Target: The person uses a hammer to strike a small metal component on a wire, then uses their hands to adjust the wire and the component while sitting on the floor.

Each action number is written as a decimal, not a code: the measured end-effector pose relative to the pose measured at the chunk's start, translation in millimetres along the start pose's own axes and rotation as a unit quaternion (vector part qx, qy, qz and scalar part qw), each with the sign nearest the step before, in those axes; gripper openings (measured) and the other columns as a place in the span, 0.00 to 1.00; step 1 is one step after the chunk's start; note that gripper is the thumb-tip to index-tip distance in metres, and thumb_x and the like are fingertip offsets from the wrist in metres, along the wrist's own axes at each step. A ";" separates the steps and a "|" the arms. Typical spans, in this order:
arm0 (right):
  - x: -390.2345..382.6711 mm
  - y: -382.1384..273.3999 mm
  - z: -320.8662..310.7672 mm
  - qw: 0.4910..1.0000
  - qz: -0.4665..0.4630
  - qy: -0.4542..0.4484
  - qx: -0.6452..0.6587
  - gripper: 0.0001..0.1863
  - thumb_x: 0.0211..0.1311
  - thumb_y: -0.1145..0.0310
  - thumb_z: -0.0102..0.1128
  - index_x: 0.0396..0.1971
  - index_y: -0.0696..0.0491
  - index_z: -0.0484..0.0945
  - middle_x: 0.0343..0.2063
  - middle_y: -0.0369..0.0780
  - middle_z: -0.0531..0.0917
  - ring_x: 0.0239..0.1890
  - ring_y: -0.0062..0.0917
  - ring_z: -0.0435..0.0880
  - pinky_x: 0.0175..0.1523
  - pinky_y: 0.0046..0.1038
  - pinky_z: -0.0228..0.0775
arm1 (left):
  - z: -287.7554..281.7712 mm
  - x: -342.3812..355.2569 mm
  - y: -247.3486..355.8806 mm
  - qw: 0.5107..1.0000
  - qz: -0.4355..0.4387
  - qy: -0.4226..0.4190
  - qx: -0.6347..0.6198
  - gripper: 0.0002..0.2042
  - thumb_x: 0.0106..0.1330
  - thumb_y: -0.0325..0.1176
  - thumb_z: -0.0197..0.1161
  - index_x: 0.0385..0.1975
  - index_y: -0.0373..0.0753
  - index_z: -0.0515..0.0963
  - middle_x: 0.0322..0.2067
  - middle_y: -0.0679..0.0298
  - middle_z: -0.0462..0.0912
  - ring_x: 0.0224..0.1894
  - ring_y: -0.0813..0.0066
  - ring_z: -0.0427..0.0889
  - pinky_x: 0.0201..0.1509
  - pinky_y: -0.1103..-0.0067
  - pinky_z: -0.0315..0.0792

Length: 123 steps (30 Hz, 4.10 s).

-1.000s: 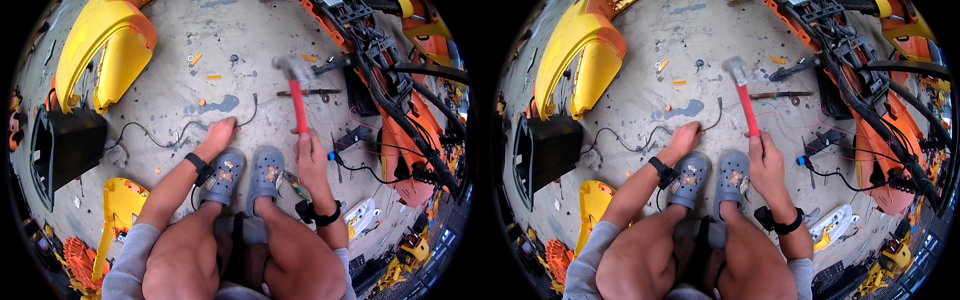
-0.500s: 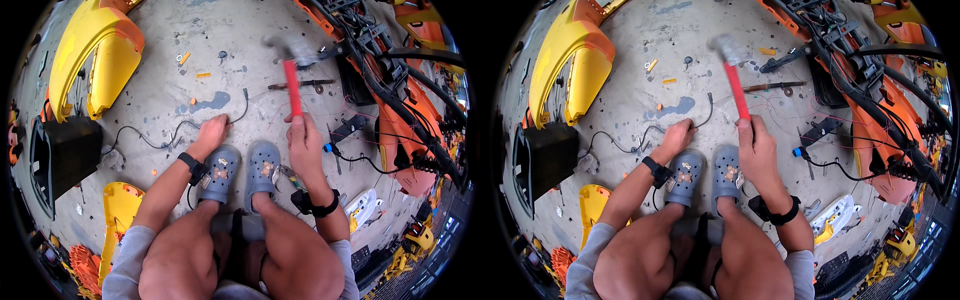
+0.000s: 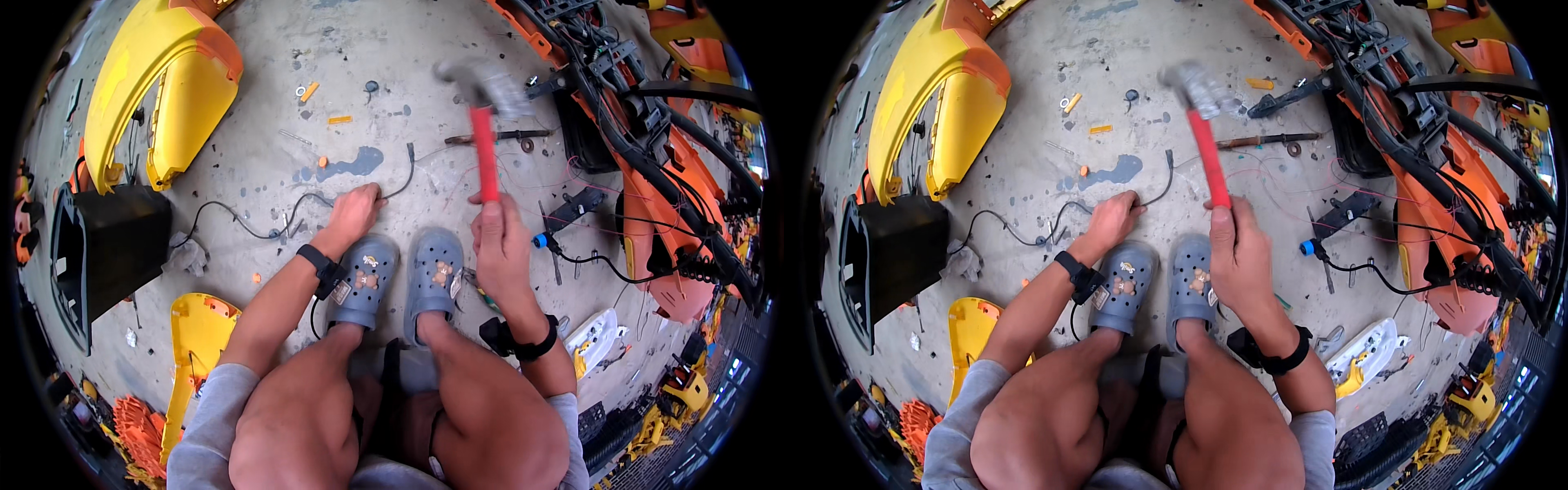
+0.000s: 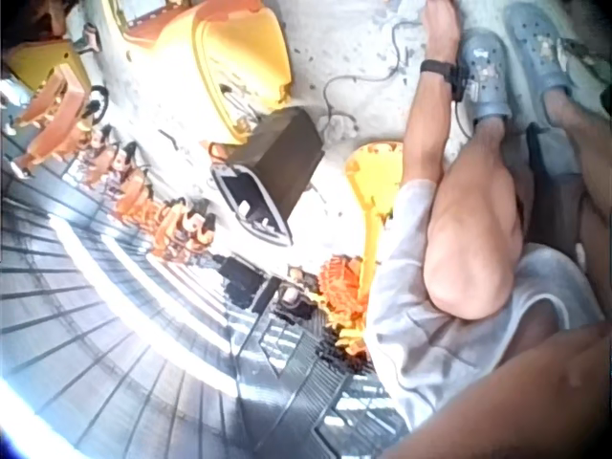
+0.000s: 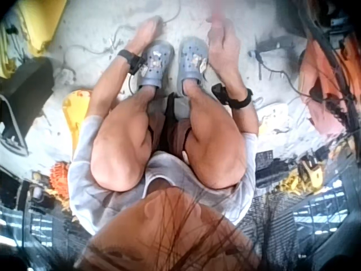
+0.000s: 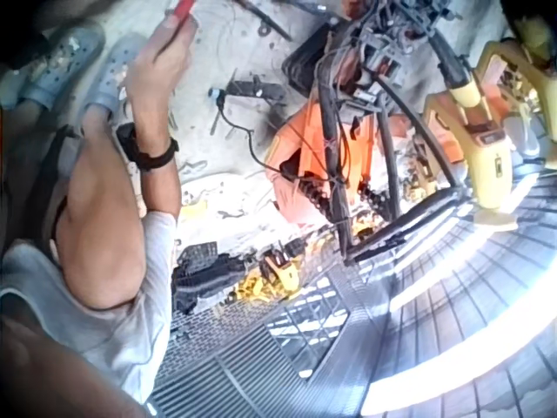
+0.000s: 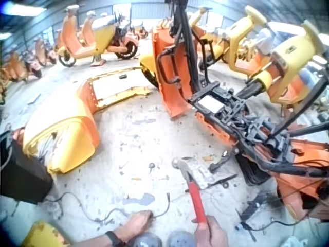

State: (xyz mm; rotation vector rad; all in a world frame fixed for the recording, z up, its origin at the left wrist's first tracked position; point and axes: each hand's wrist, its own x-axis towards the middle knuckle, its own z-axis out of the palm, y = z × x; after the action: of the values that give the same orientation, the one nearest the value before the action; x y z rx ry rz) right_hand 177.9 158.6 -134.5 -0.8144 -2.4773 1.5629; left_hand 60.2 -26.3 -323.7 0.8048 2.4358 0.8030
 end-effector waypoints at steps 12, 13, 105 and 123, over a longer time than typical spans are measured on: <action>18.9 28.6 1.4 0.989 0.060 -0.038 -0.130 0.19 0.73 0.55 0.43 0.41 0.58 0.73 0.23 0.55 0.79 0.29 0.54 0.78 0.34 0.43 0.69 | 2.1 -8.7 -2.0 1.000 -0.006 0.012 -0.005 0.09 0.62 0.36 0.64 0.31 0.36 0.77 0.29 0.51 0.81 0.36 0.48 0.80 0.37 0.62 0.73; 18.7 12.2 -2.2 0.996 0.036 -0.018 -0.083 0.19 0.73 0.56 0.44 0.42 0.58 0.73 0.22 0.54 0.78 0.27 0.53 0.78 0.32 0.42 0.68 | 1.3 -3.3 -0.5 1.000 0.002 0.020 -0.006 0.09 0.62 0.36 0.64 0.31 0.36 0.77 0.29 0.51 0.81 0.35 0.48 0.80 0.37 0.63 0.73; 22.1 37.6 19.7 0.986 -0.118 0.087 0.075 0.20 0.73 0.55 0.46 0.39 0.60 0.71 0.17 0.44 0.75 0.19 0.31 0.78 0.25 0.33 0.66 | 7.8 0.9 -0.4 0.999 -0.012 0.012 -0.037 0.09 0.61 0.36 0.64 0.31 0.36 0.77 0.31 0.53 0.82 0.38 0.50 0.80 0.40 0.63 0.73; 17.6 96.3 34.8 0.976 0.014 -0.036 -0.214 0.18 0.71 0.56 0.49 0.39 0.60 0.73 0.21 0.56 0.78 0.27 0.51 0.81 0.31 0.44 0.69 | 8.9 2.2 3.4 0.999 -0.016 0.017 -0.040 0.10 0.61 0.36 0.65 0.31 0.35 0.78 0.30 0.52 0.82 0.36 0.49 0.81 0.38 0.63 0.73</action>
State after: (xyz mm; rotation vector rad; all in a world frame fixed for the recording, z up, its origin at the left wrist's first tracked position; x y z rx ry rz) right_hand 187.5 170.8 -237.2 -0.8574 -2.9176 1.0905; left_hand 64.9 -19.2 -328.5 0.7250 2.4228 0.9038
